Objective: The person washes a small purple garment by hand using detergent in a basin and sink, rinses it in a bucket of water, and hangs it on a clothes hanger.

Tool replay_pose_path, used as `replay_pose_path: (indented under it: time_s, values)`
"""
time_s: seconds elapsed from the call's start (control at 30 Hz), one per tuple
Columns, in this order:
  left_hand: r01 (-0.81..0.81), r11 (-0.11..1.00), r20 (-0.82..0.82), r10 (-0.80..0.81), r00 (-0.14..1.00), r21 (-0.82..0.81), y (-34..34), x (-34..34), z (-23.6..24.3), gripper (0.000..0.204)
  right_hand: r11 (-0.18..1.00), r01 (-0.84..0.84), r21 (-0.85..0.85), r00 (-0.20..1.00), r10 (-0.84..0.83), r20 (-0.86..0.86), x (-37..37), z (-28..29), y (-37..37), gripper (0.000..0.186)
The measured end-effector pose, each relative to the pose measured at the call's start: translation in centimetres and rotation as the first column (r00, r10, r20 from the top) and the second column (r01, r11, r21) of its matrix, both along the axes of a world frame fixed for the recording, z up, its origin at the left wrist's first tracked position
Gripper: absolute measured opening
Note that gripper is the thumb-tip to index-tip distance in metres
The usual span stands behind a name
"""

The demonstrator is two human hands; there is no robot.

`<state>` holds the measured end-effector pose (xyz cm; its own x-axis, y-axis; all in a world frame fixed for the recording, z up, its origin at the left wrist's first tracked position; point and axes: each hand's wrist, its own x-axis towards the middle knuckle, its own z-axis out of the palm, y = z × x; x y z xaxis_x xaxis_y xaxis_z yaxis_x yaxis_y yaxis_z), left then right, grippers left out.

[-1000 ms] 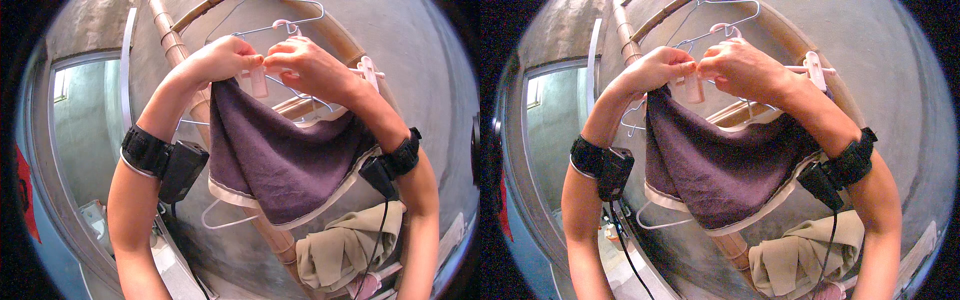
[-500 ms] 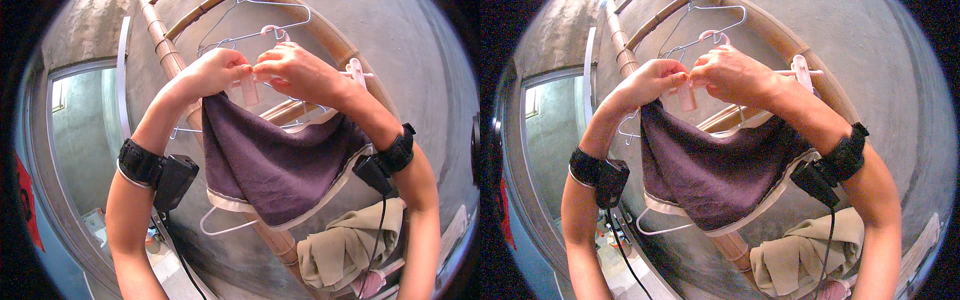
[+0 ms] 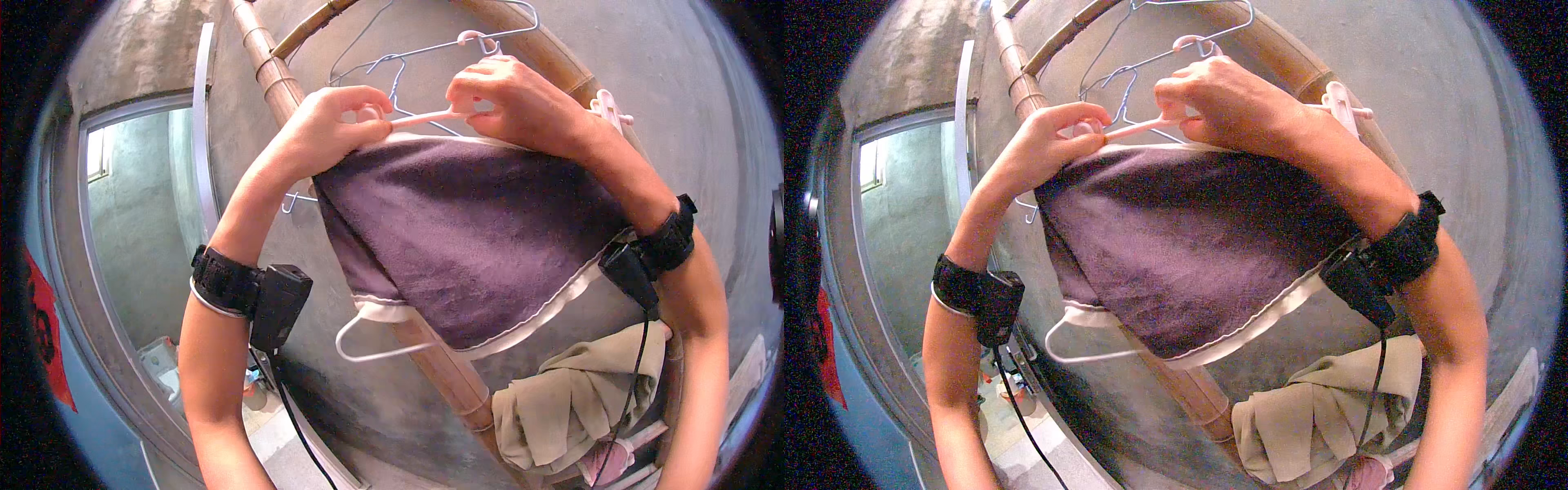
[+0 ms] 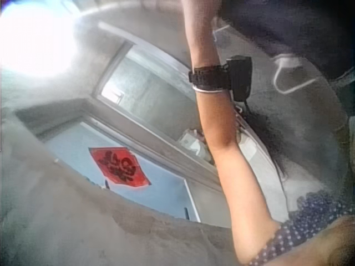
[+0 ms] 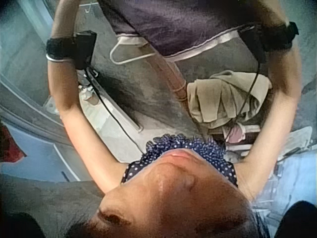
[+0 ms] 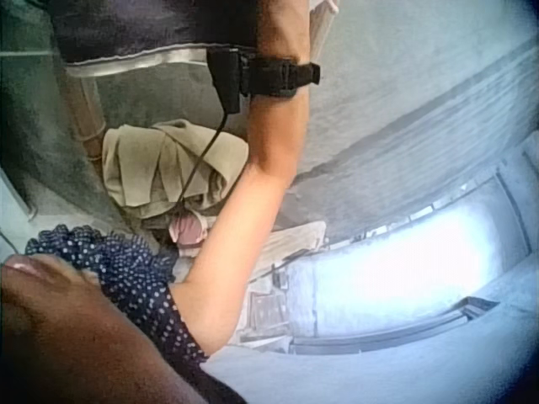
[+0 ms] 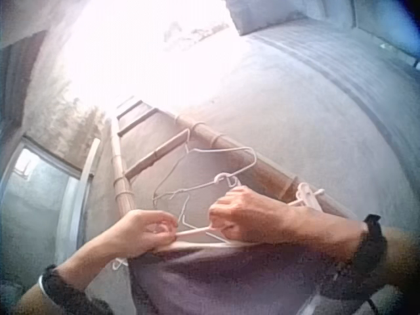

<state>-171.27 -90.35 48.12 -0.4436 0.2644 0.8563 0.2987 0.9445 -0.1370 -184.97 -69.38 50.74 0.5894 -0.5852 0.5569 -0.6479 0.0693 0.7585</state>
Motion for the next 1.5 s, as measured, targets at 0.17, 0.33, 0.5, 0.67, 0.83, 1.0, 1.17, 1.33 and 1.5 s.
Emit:
replay_pose_path:
  time_s: [0.17,0.33,0.5,0.67,0.83,1.0,1.17,1.33,1.5]
  values:
    - [-0.041,0.999,0.046,0.04,0.998,0.027,-1.0,1.6,0.1,0.029,1.0,-0.015,-0.003,1.0,0.015,0.01,0.1,0.0,-0.6,0.012]
    - [0.023,0.994,-0.007,-0.022,1.0,0.106,-2.4,3.0,-0.6,0.04,0.998,0.028,-0.048,1.0,-0.028,0.007,0.6,0.0,-0.8,0.013]
    - [0.058,0.971,-0.11,-0.033,0.993,0.232,-2.8,4.1,-2.3,0.041,0.999,-0.003,-0.041,0.999,0.005,0.048,1.2,-0.1,-0.8,0.019]
    - [0.22,0.753,0.122,-0.37,0.921,0.62,-4.0,6.0,-4.5,0.034,1.0,0.012,0.001,0.99,-0.012,0.14,3.0,0.2,-1.5,0.025]
    - [0.354,0.602,0.149,-0.627,0.765,0.716,-5.6,6.6,-5.0,0.021,0.999,0.042,-0.012,0.984,-0.04,0.173,3.6,0.7,-2.2,0.027]
    - [0.493,0.766,-0.185,-0.46,0.868,0.412,-5.6,5.6,-4.1,0.018,1.0,0.018,-0.018,0.977,-0.014,0.212,4.7,0.9,-2.9,0.035]
    - [0.419,0.753,-0.095,-0.435,0.896,0.508,-5.9,3.9,-3.2,0.031,0.998,0.064,-0.009,0.956,-0.059,0.289,5.5,1.4,-4.0,0.041]
    - [0.465,0.502,-0.071,-0.62,0.782,0.729,-6.0,2.9,-3.6,0.029,0.987,0.162,-0.004,0.929,-0.151,0.338,6.2,2.1,-4.3,0.043]
    - [0.481,0.529,-0.084,-0.607,0.791,0.699,-6.1,2.3,-3.7,0.028,0.996,0.022,-0.087,0.97,0.0,0.243,6.9,2.0,-6.9,0.05]
